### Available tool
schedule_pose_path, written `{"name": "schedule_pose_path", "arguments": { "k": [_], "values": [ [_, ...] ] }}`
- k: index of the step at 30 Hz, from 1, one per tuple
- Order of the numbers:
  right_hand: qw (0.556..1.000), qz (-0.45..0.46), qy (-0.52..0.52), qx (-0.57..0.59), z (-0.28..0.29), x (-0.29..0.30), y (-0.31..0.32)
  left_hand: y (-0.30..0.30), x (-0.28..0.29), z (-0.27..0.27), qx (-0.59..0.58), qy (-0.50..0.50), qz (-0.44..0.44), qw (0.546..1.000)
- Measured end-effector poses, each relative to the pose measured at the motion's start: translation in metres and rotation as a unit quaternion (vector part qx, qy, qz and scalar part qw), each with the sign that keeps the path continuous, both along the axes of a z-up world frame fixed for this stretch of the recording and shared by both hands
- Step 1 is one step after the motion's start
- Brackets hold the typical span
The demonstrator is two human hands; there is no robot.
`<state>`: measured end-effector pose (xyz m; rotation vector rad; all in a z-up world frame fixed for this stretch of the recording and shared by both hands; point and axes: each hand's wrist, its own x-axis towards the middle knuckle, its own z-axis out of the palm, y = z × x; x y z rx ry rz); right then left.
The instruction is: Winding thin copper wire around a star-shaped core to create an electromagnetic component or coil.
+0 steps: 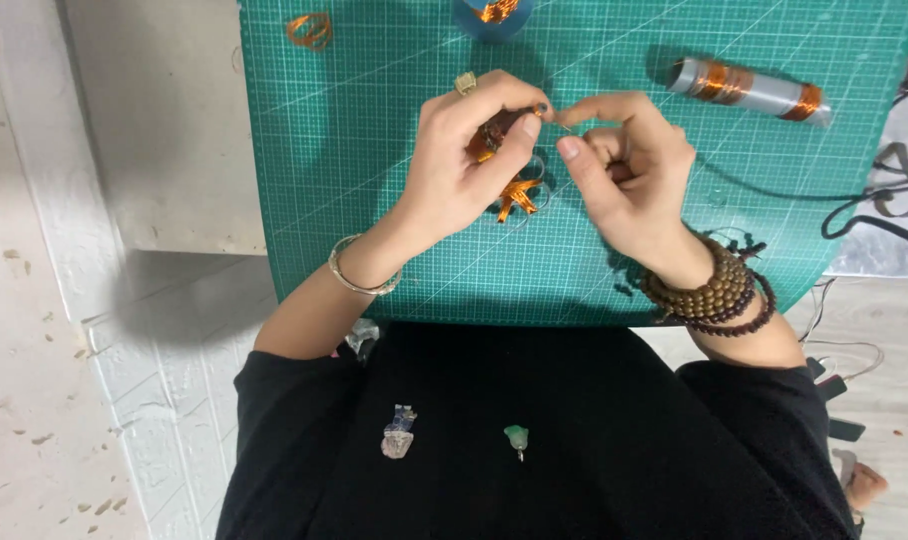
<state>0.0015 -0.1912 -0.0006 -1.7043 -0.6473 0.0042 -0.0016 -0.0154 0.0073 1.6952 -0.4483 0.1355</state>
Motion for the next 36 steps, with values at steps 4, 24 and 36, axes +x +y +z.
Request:
{"name": "schedule_pose_path", "arguments": {
  "k": [4, 24, 36],
  "values": [
    [0.996, -0.011, 0.075, 0.046, 0.004, 0.002, -0.003, -0.010, 0.004, -0.003, -0.007, -0.019, 0.025, 0.999],
    [0.938, -0.002, 0.281, 0.203, -0.008, 0.027, -0.008, -0.019, 0.032, -0.017, -0.055, 0.020, -0.007, 0.998],
    [0.926, 0.004, 0.313, 0.212, -0.012, 0.032, -0.010, -0.017, 0.039, -0.026, -0.127, 0.098, -0.033, 0.987]
  ]
}}
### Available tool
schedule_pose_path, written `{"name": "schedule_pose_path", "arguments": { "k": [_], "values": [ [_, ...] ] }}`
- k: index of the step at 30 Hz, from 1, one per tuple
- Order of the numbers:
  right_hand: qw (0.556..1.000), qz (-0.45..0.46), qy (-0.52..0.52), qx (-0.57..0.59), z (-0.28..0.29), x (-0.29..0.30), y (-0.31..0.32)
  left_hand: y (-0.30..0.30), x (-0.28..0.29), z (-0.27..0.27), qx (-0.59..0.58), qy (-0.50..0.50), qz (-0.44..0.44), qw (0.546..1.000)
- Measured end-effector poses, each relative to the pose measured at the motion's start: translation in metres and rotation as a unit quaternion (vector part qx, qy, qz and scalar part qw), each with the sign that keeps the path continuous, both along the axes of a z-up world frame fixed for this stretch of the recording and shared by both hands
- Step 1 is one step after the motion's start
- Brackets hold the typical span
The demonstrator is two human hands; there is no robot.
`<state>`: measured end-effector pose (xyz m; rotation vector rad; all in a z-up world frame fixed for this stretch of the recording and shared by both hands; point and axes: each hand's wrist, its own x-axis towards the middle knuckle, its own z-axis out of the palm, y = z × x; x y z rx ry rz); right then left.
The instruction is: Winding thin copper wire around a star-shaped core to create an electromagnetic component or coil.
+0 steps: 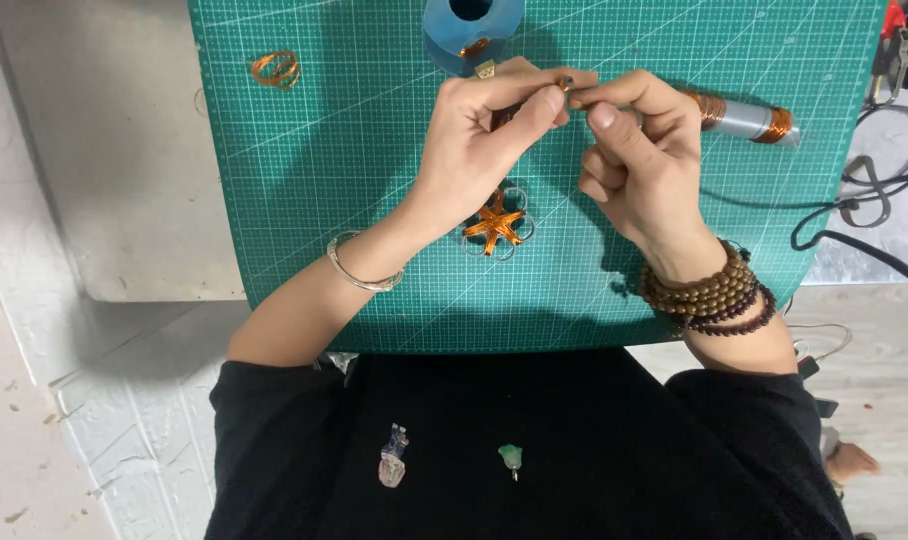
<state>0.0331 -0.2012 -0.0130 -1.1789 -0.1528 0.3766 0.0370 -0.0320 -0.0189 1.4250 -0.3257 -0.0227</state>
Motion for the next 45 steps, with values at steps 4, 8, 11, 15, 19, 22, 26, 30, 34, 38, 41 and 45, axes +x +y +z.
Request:
{"name": "schedule_pose_path", "arguments": {
  "k": [4, 8, 11, 15, 19, 22, 26, 30, 34, 38, 41, 45],
  "values": [
    [1.000, -0.001, 0.027, 0.014, -0.002, 0.001, -0.001, -0.003, 0.002, -0.001, -0.003, 0.012, 0.014, 1.000],
    [0.998, -0.008, 0.057, 0.038, -0.005, 0.002, 0.000, -0.003, 0.003, -0.001, 0.006, 0.007, 0.029, 1.000],
    [0.996, -0.005, 0.065, 0.062, -0.006, 0.004, -0.003, -0.005, 0.005, -0.001, -0.017, 0.024, 0.016, 0.999],
    [0.995, -0.024, 0.087, 0.051, -0.007, 0.007, -0.004, -0.003, 0.005, 0.006, 0.011, 0.025, 0.011, 1.000],
    [0.993, -0.037, 0.104, 0.045, -0.003, 0.010, -0.004, 0.000, 0.009, 0.008, 0.038, 0.023, -0.019, 0.999],
    [0.992, -0.041, 0.109, 0.037, -0.002, 0.010, -0.004, -0.001, 0.007, 0.003, 0.047, 0.019, -0.022, 0.998],
    [0.995, -0.036, 0.095, 0.012, 0.001, 0.011, -0.003, 0.000, 0.008, -0.007, 0.022, 0.017, -0.046, 0.999],
    [0.995, -0.037, 0.093, -0.011, 0.000, 0.010, -0.005, 0.002, 0.013, -0.005, -0.010, 0.035, -0.064, 0.997],
    [0.994, -0.039, 0.103, 0.002, -0.001, 0.009, -0.004, 0.005, 0.019, 0.002, -0.017, 0.042, -0.081, 0.996],
    [0.995, -0.022, 0.099, -0.001, 0.000, 0.008, -0.005, 0.004, 0.019, 0.007, -0.026, 0.029, -0.083, 0.996],
    [0.995, -0.018, 0.093, -0.008, 0.001, 0.008, -0.005, 0.003, 0.019, 0.007, -0.017, 0.019, -0.076, 0.997],
    [0.998, -0.006, 0.067, -0.007, 0.003, 0.007, -0.006, 0.003, 0.015, 0.012, -0.007, 0.014, -0.069, 0.998]
  ]
}}
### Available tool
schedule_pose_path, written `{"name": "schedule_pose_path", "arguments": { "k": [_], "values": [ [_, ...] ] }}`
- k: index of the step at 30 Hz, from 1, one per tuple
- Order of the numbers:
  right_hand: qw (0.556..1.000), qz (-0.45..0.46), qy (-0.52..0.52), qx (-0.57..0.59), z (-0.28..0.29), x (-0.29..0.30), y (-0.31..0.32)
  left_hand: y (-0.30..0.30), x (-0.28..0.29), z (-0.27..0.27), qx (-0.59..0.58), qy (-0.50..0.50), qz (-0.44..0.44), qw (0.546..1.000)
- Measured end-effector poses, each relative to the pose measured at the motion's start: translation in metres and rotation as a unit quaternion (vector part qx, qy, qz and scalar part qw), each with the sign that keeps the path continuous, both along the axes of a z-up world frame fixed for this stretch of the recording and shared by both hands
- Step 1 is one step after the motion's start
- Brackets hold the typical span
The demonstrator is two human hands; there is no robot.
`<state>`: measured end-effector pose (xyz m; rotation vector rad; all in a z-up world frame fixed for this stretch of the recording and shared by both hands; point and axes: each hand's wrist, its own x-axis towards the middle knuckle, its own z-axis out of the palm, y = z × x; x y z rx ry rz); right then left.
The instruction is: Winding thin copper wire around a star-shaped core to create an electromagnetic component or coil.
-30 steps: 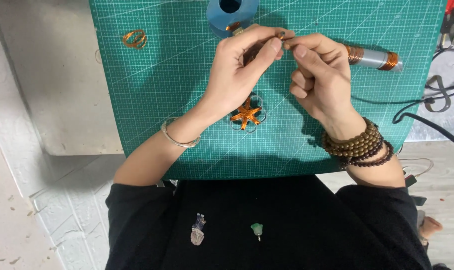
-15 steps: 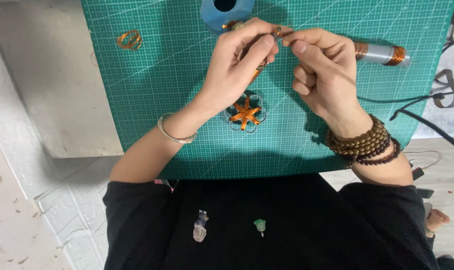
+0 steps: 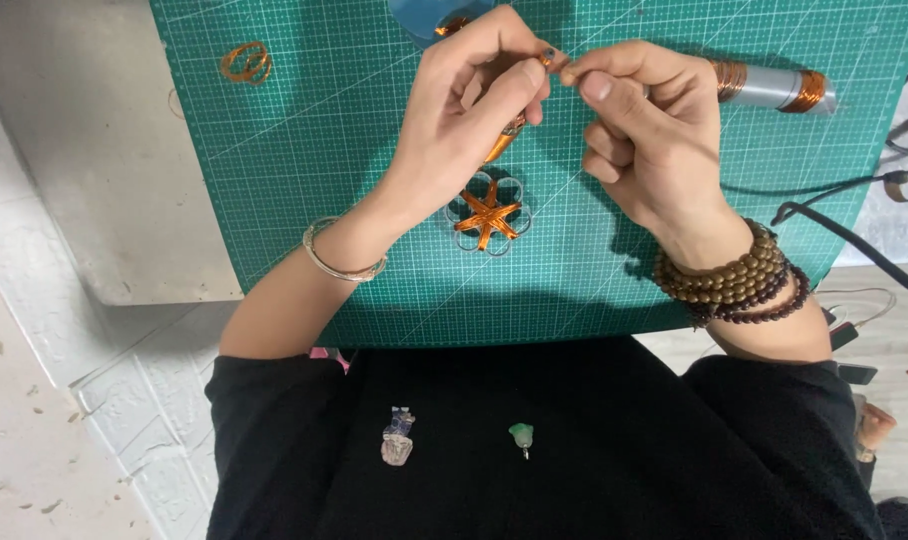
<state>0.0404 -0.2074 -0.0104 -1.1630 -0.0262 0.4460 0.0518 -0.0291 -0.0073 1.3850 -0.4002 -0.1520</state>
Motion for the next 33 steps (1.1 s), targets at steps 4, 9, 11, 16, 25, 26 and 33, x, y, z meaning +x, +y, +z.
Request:
{"name": "schedule_pose_path", "arguments": {
  "k": [4, 9, 11, 16, 25, 26, 33],
  "values": [
    [1.000, -0.006, -0.001, -0.006, -0.0001, -0.0012, 0.0001, 0.0002, -0.0021, 0.0023, 0.019, -0.018, 0.005, 1.000],
    [1.000, -0.011, -0.005, -0.018, 0.0001, -0.0012, -0.0001, 0.0004, -0.0018, 0.0035, 0.019, 0.007, -0.003, 1.000],
    [1.000, 0.001, -0.010, -0.012, -0.0007, -0.0017, -0.0008, 0.0010, -0.0018, 0.0061, -0.008, 0.020, -0.051, 0.998],
    [1.000, -0.002, -0.014, -0.014, -0.0022, -0.0014, -0.0014, 0.0030, 0.0006, 0.0076, 0.006, 0.021, -0.064, 0.998],
    [0.999, -0.006, -0.020, -0.027, -0.0028, -0.0015, -0.0026, 0.0031, 0.0005, 0.0075, 0.009, 0.018, -0.044, 0.999],
    [0.999, -0.003, -0.026, -0.029, -0.0031, -0.0015, -0.0033, 0.0029, 0.0002, 0.0079, 0.014, 0.026, -0.042, 0.999],
    [0.999, 0.001, -0.025, -0.024, -0.0029, -0.0017, -0.0039, 0.0032, -0.0023, 0.0065, 0.011, 0.019, -0.044, 0.999]
  ]
}}
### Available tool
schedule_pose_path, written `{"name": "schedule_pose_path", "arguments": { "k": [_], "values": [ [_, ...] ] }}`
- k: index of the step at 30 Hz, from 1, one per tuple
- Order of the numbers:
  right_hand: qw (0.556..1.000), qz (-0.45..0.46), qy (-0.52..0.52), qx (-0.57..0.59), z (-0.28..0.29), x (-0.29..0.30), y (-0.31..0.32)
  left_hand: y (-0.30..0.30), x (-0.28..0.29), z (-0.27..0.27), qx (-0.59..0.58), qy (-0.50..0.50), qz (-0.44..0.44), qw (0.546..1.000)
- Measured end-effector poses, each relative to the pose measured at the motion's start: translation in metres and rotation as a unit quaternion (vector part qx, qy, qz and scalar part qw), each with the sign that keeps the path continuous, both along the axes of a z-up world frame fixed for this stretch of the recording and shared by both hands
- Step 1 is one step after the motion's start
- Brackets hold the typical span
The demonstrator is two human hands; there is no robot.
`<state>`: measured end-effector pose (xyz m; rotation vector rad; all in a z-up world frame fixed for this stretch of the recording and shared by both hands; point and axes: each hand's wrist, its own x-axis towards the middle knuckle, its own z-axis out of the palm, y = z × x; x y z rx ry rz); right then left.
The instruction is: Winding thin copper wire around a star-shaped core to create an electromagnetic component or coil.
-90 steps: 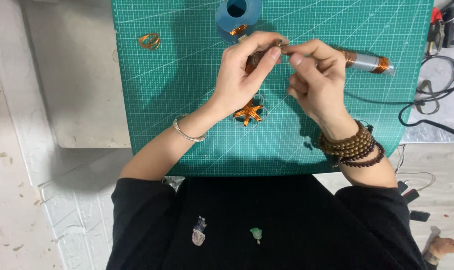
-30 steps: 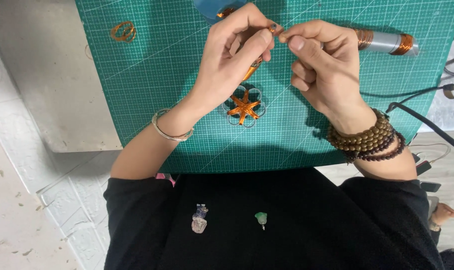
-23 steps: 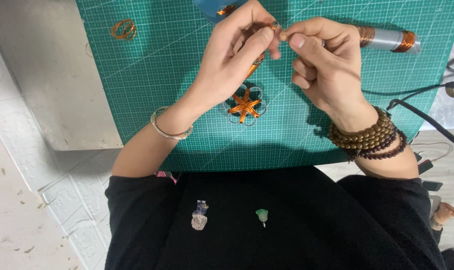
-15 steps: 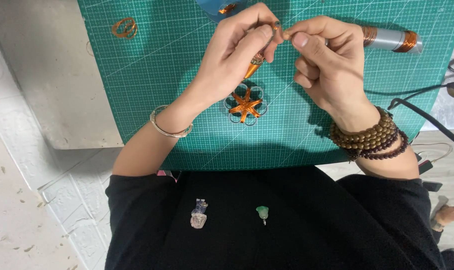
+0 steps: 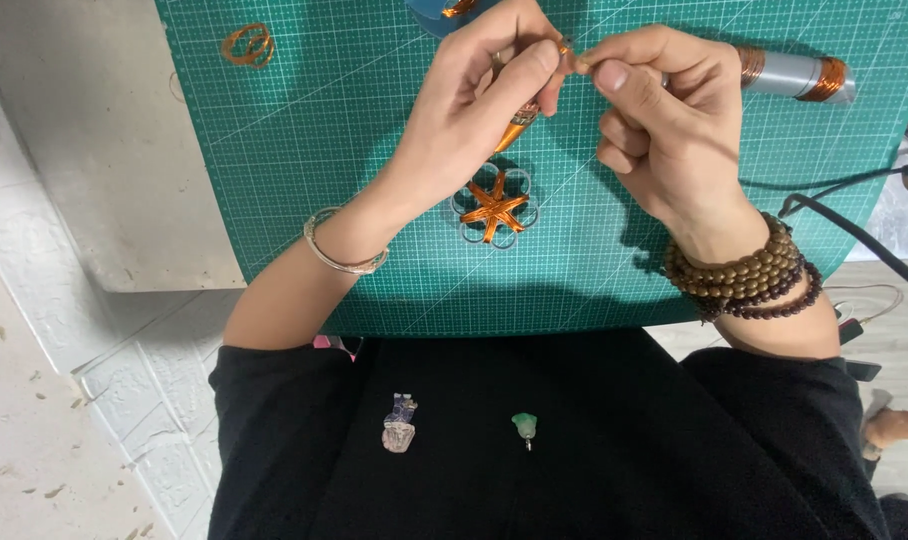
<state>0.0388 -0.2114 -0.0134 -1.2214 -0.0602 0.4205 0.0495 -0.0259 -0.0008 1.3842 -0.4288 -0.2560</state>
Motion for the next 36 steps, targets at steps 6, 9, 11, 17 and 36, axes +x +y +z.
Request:
{"name": "schedule_pose_path", "arguments": {
  "k": [6, 9, 11, 17, 36],
  "values": [
    [1.000, 0.008, -0.017, 0.013, 0.000, 0.002, -0.001, 0.000, -0.003, -0.003, 0.039, -0.034, 0.007, 0.999],
    [1.000, 0.005, -0.016, 0.007, 0.001, 0.003, -0.002, 0.000, -0.004, -0.012, 0.095, -0.088, 0.013, 0.992],
    [0.998, 0.009, -0.053, -0.038, 0.002, 0.003, -0.002, -0.001, -0.005, -0.023, 0.179, -0.162, 0.089, 0.966],
    [0.918, -0.002, -0.287, -0.273, 0.001, -0.001, -0.008, 0.005, -0.004, -0.020, 0.252, -0.250, 0.130, 0.926],
    [0.788, 0.038, -0.512, -0.340, -0.001, 0.006, -0.014, 0.007, -0.008, -0.027, 0.484, -0.490, 0.134, 0.712]
  ]
}}
